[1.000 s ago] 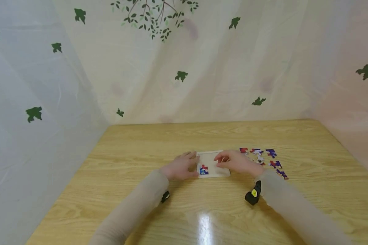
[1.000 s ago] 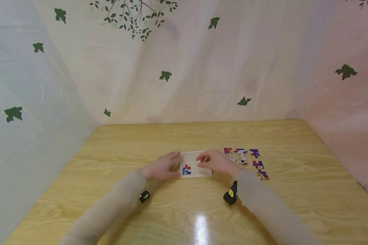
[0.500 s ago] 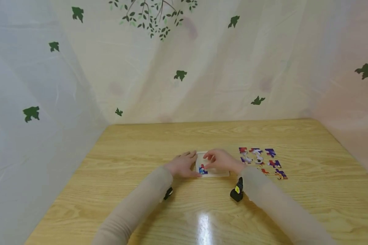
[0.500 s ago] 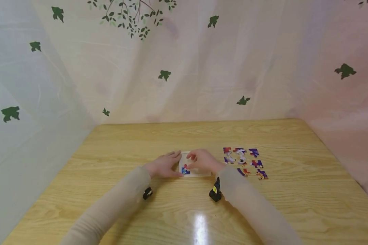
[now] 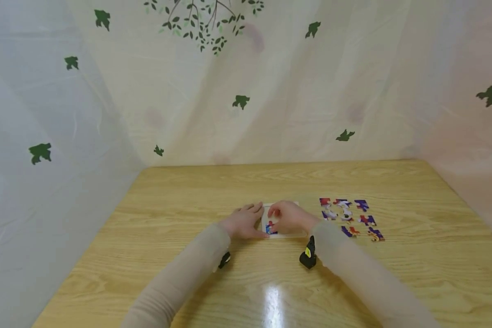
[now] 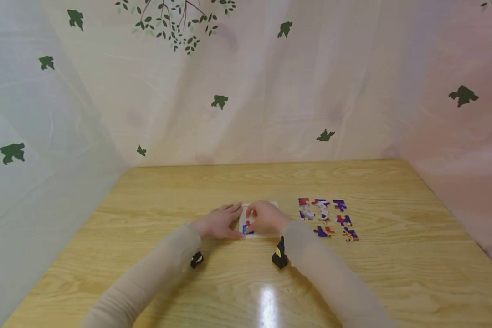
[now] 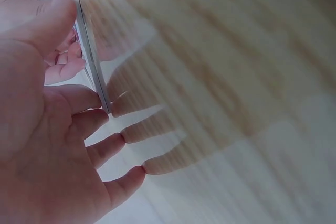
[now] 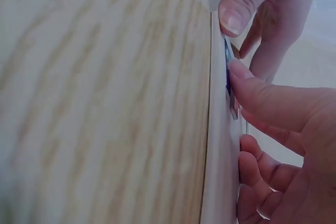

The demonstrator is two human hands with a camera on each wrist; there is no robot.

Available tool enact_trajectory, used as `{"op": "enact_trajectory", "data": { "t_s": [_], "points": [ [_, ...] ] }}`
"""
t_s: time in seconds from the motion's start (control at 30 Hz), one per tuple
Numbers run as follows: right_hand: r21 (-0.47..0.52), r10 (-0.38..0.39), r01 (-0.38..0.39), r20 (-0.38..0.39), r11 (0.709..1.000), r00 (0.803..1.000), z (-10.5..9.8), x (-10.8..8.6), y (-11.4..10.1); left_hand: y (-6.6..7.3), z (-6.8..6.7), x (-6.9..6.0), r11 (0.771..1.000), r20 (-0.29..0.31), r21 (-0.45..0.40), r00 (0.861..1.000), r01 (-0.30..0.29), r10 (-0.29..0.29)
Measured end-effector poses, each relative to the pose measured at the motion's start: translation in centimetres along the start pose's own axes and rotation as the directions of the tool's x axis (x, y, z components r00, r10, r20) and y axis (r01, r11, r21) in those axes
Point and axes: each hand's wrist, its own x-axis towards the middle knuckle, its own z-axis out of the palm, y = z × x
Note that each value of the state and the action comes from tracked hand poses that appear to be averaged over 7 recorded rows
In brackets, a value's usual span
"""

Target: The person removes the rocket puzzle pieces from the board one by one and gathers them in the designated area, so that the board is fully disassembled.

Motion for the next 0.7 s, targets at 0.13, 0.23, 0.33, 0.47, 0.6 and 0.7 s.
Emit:
{"op": "enact_trajectory", "data": {
  "t_s": [0.13, 0.23, 0.33, 0.47, 0.6, 0.7],
  "points": [
    [-0.009, 0.012, -0.012, -0.010, 1.000, 1.000, 0.24, 0.00, -0.12, 0.07, 0.01, -0.06, 1.000, -0.004, 0.000, 1.000, 0.000, 0.000],
    [0.000, 0.014, -0.014, -0.008, 1.000, 1.000, 0.38, -0.08, -0.15, 0.16, -0.01, -0.09, 1.000, -0.005, -0.001, 1.000, 0.001, -0.001],
    [0.007, 0.006, -0.006, -0.007, 1.000, 1.000, 0.54, -0.13, -0.16, 0.15, -0.02, -0.07, 1.000, -0.007, 0.001, 1.000, -0.004, 0.004],
    [0.005, -0.010, 0.010, -0.014, 1.000, 1.000, 0.67, -0.20, -0.17, 0.04, 0.19, -0.01, 1.000, -0.024, 0.009, 1.000, -0.020, 0.021],
    [-0.004, -0.037, 0.037, -0.024, 0.999, 0.999, 0.60, -0.16, -0.23, -0.19, 0.39, 0.03, 0.999, -0.052, 0.017, 0.998, -0.034, 0.035],
    [-0.003, -0.025, 0.025, -0.022, 1.000, 0.999, 0.72, -0.14, -0.32, -0.31, 0.57, -0.09, 0.999, -0.059, 0.000, 0.998, -0.036, 0.036]
  ]
}}
